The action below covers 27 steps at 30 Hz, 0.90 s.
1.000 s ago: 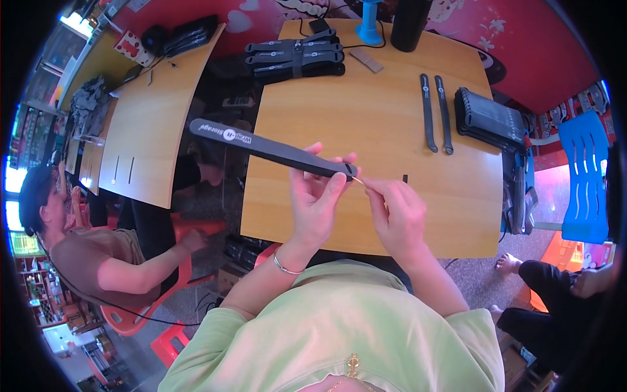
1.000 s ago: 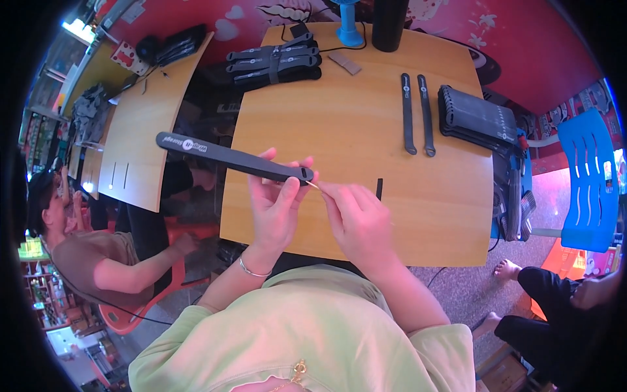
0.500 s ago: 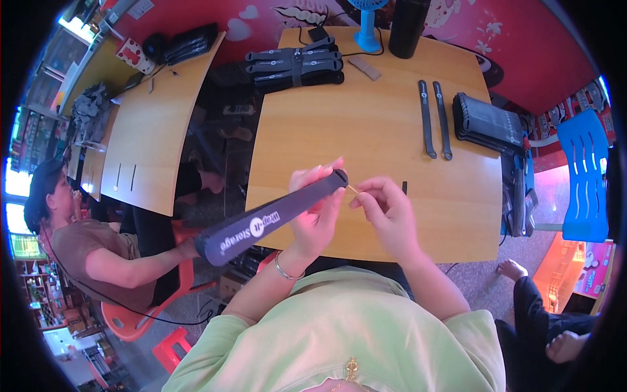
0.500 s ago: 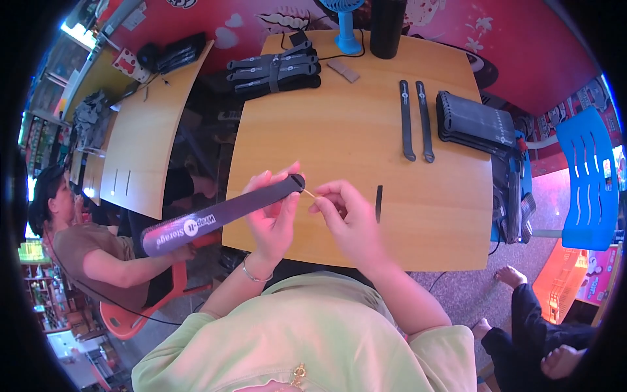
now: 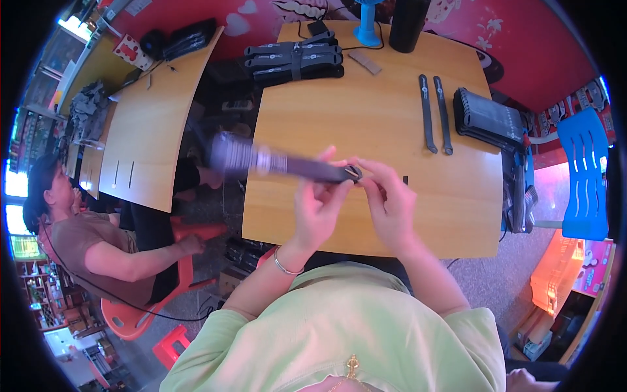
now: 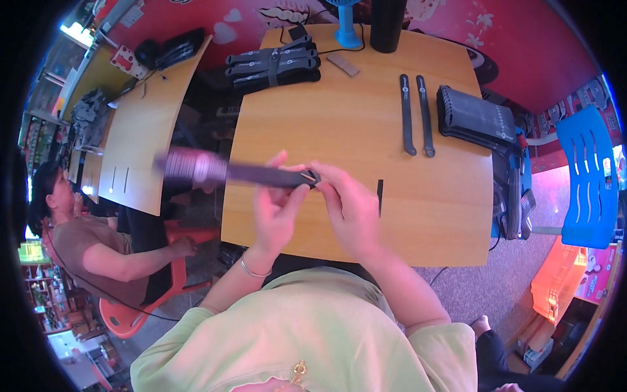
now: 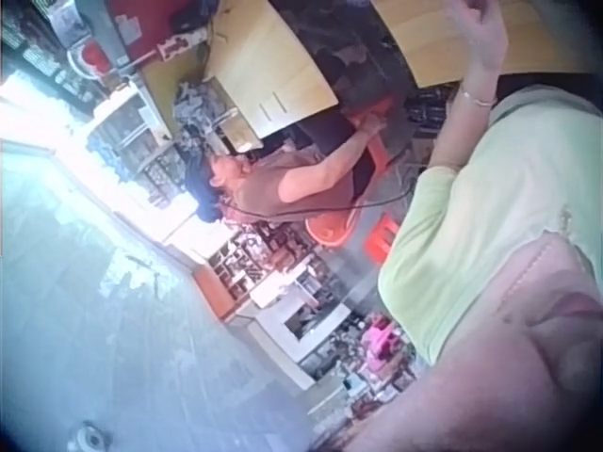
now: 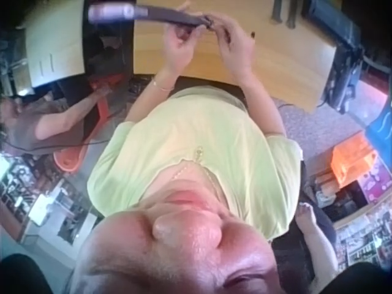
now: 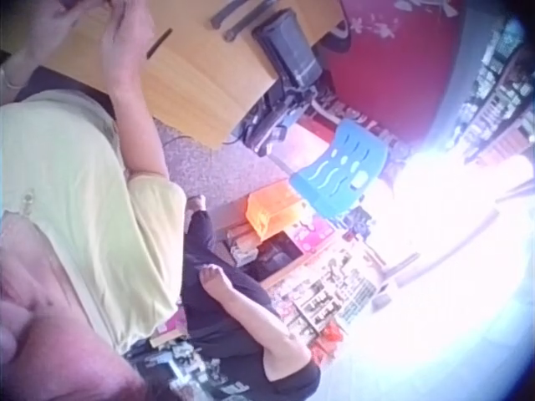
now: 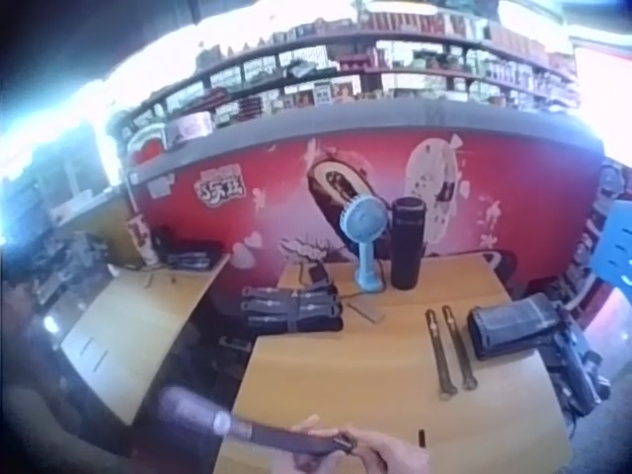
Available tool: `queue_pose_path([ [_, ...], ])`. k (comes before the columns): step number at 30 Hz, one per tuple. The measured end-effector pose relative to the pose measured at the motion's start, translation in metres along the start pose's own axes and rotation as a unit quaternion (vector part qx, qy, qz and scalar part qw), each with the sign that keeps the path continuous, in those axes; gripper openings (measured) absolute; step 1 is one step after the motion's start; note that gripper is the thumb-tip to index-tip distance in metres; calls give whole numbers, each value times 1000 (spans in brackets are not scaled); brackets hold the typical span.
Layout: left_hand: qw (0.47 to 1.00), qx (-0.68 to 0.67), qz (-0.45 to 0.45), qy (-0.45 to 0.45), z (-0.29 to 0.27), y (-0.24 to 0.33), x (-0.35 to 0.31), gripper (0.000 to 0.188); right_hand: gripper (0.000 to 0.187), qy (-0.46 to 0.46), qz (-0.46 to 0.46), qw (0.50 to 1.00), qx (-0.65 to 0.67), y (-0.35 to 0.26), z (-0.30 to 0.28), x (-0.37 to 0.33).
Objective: Inspecting and organizing a batch of black storage straps on a table.
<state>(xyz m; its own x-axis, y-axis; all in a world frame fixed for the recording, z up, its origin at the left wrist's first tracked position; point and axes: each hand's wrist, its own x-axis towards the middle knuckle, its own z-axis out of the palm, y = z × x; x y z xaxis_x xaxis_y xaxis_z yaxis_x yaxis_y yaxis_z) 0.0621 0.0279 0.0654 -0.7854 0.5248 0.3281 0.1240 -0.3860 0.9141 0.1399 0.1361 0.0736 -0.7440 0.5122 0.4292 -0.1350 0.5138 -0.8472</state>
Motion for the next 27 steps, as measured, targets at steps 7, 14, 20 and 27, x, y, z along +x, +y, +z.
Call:
queue_pose_path([
  [7, 968, -169, -182, 16, -3, 3, 10, 53, 14, -46, 118, 988, 89, 0, 1, 1],
  [14, 987, -56, -151, 25, -7, -11, 4, 53, 13, -48, 184, 978, 89, 0, 6, 2],
  [20, 984, -35, -173, -32, -15, -11, 10, 39, 12, -48, 116, 992, 27, 8, 0, 4],
  [27, 971, 53, -172, -156, -25, -1, 19, 42, 12, -121, 61, 991, -3, 11, -15, 16],
])
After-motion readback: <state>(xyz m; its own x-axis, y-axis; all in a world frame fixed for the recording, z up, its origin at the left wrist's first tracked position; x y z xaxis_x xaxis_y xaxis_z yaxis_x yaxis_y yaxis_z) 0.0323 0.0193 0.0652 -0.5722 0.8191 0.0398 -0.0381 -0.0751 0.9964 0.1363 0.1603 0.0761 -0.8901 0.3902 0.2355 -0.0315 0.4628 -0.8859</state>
